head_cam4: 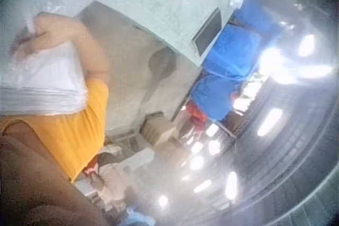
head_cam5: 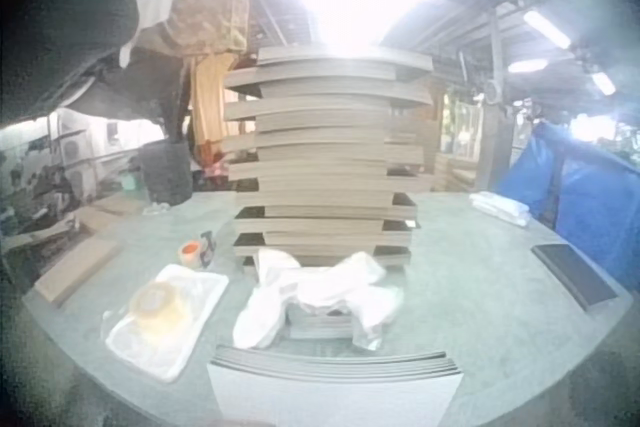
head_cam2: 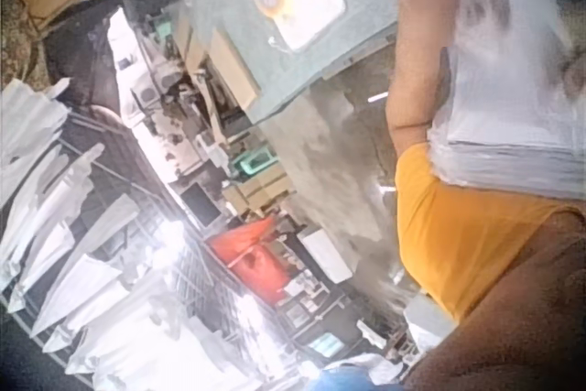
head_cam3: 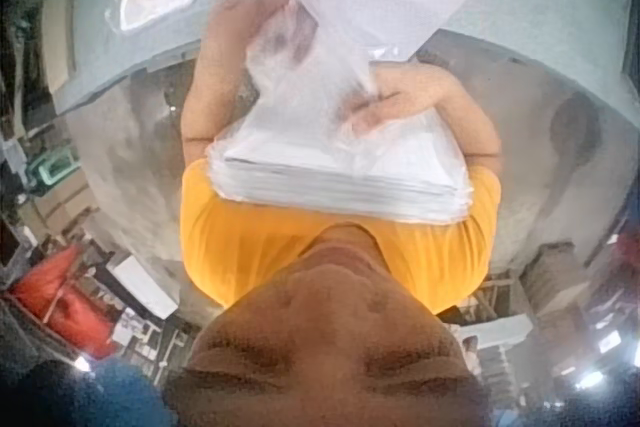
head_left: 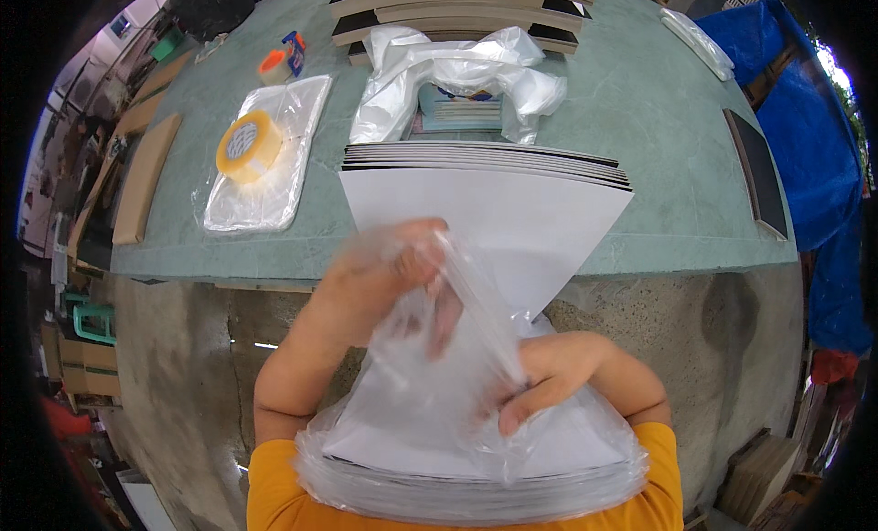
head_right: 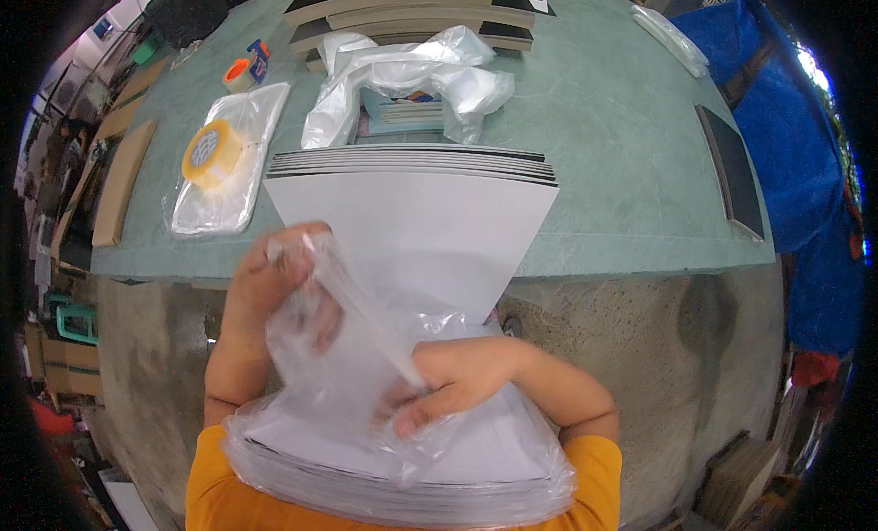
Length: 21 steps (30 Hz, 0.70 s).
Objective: The person places plastic film over black boards and white paper sheets, wrapping the top edge of each item before stacking it. The person then picks up a roll of tape from the work table.
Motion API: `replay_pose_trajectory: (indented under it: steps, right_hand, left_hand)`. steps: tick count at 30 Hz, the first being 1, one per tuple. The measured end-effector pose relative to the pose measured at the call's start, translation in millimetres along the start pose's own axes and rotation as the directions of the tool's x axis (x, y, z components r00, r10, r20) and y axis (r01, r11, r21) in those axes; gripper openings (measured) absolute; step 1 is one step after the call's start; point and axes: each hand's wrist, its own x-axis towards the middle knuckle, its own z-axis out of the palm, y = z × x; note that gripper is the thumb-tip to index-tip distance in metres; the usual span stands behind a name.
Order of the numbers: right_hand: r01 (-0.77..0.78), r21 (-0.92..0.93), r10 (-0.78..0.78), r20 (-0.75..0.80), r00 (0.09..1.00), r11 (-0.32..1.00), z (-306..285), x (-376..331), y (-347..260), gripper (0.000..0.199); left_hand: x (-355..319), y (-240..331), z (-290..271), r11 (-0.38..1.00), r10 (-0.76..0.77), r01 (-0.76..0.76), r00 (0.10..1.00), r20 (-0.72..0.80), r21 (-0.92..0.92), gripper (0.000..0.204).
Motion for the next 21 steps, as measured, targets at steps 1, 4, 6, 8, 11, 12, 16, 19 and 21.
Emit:
replay_pose_trajectory:
  steps: [1,4,6,8,11,12,16,19,21]
  right_hand:
    - [0.074,0.074,-0.066,-0.097,0.993,0.994,-2.3,-10.1,-5.7,0.045]
    - [-0.096,-0.001,0.096,-0.092,0.991,0.995,-4.0,-18.1,-16.5,0.05]
    - [-0.298,-0.168,0.306,0.02,0.952,0.939,-6.6,-15.6,-20.6,0.051]
    - [-0.445,-0.354,0.507,0.1,0.856,0.822,-9.7,-8.8,-17.8,0.053]
    - [-0.535,-0.74,0.439,-0.355,0.825,0.407,10.3,-29.1,-10.1,0.029]
    - [-0.485,-0.83,0.232,-0.432,0.872,0.276,10.2,-50.0,4.5,0.025]
    - [-0.511,-0.815,0.296,-0.577,0.761,-0.273,8.2,-47.1,2.5,0.034]
    - [-0.582,-0.797,0.188,-0.604,0.775,-0.162,11.5,-45.7,2.7,0.015]
    - [-0.48,-0.876,0.475,-0.436,0.764,-0.032,7.9,-40.9,-8.0,0.013]
  left_hand:
    - [-1.1,0.6,-8.8,0.974,-0.023,-0.021,0.982,0.189,0.226,0.028]
    - [3.3,2.5,-24.1,0.681,-0.338,0.061,0.91,0.24,0.729,0.027]
    - [-23.8,-28.3,-42.6,0.989,0.054,-0.075,0.985,0.161,0.13,0.025]
    - [-28.7,-23.7,-41.8,0.96,0.279,-0.272,0.907,0.315,-0.067,0.023]
    - [-23.8,10.1,-25.4,0.715,-0.132,-0.463,0.648,0.75,0.525,0.021]
    - [-28.5,6.2,-20.9,0.374,-0.391,-0.399,0.751,0.532,0.837,0.023]
    - [-38.1,-49.6,-51.4,-0.476,-0.158,-0.036,0.986,-0.045,0.879,0.009]
    - [-33.9,-54.0,-49.2,-0.574,-0.119,-0.006,0.99,-0.076,0.819,0.009]
    - [-35.2,-51.3,-45.8,-0.606,-0.1,0.046,0.986,-0.134,0.794,0.008]
